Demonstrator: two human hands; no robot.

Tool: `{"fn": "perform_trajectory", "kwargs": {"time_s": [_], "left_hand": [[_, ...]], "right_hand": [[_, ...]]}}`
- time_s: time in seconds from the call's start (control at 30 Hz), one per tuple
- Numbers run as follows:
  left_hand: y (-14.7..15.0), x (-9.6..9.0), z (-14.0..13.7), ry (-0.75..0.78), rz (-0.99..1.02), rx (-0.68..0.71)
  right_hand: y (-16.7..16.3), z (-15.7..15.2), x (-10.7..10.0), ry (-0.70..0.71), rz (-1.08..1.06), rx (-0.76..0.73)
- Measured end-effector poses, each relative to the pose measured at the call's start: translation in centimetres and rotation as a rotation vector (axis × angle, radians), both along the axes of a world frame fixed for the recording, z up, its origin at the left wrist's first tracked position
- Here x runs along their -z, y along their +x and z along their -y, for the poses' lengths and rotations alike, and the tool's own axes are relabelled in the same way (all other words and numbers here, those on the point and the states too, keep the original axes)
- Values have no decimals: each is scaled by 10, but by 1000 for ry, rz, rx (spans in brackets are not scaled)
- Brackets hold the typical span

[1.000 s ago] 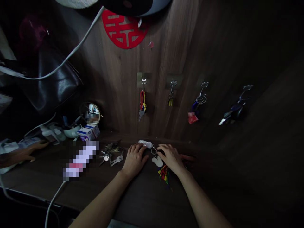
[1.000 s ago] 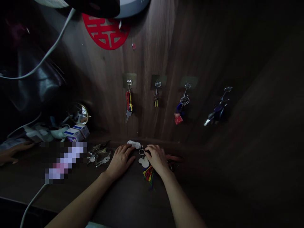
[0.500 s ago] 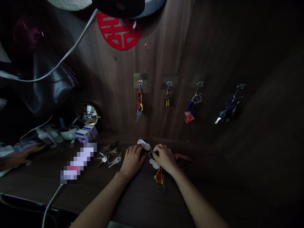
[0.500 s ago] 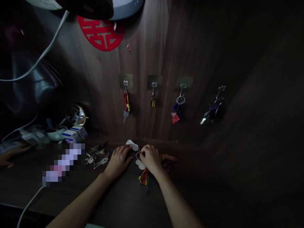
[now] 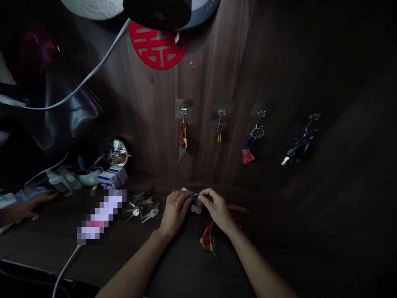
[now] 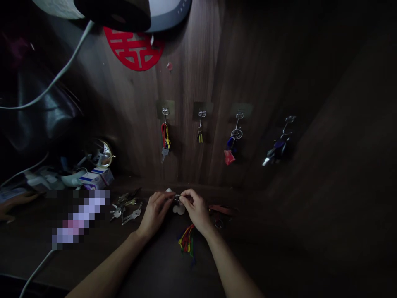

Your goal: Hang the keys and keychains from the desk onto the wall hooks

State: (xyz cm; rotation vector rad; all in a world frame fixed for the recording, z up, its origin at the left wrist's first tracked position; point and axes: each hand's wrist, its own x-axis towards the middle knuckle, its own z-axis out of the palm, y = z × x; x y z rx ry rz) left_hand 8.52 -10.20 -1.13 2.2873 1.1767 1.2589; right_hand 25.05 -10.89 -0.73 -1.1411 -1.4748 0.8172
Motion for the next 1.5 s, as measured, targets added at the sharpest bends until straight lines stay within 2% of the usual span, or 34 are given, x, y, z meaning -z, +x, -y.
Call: {"fn": "perform_trajectory", "kwargs": {"time_s": [0.23, 0.4, 0.53, 0.6, 0.7, 0.83, 1.0, 1.1, 1.3, 1.4, 1.5], "left_hand": [[5, 0, -2, -168, 330, 91], [7, -5, -3, -409, 560, 216], [8, -6, -4, -683, 784, 299], [9, -5, -4, -746, 856, 316], [9, -3, -4, -739, 858, 325], [10, -3, -2, -647, 830, 270], [9, -7, 1, -509, 696, 194], [9, -9, 3, -464, 599, 201], [10, -6, 2, -492, 593, 239], [10, -5, 1, -527, 619, 245], [8, -5, 0, -580, 634, 251]], "right_hand": [[-11, 4, -7, -60, -322, -40], [-16, 9, -11, -167, -559, -115], [-18, 11, -16, -168, -546, -166], [-18, 11, -16, -143, -481, -147], [-16, 10, -16, -112, -375, -86], [-14, 10, -15, -68, -255, -44], [-14, 13, -18, -27, -233, 10], [-14, 15, -21, -35, -222, -16], [-10, 14, -22, -67, -131, -48], [-9, 14, -20, -112, -146, -92], [-9, 15, -20, -98, -195, -88]]}}
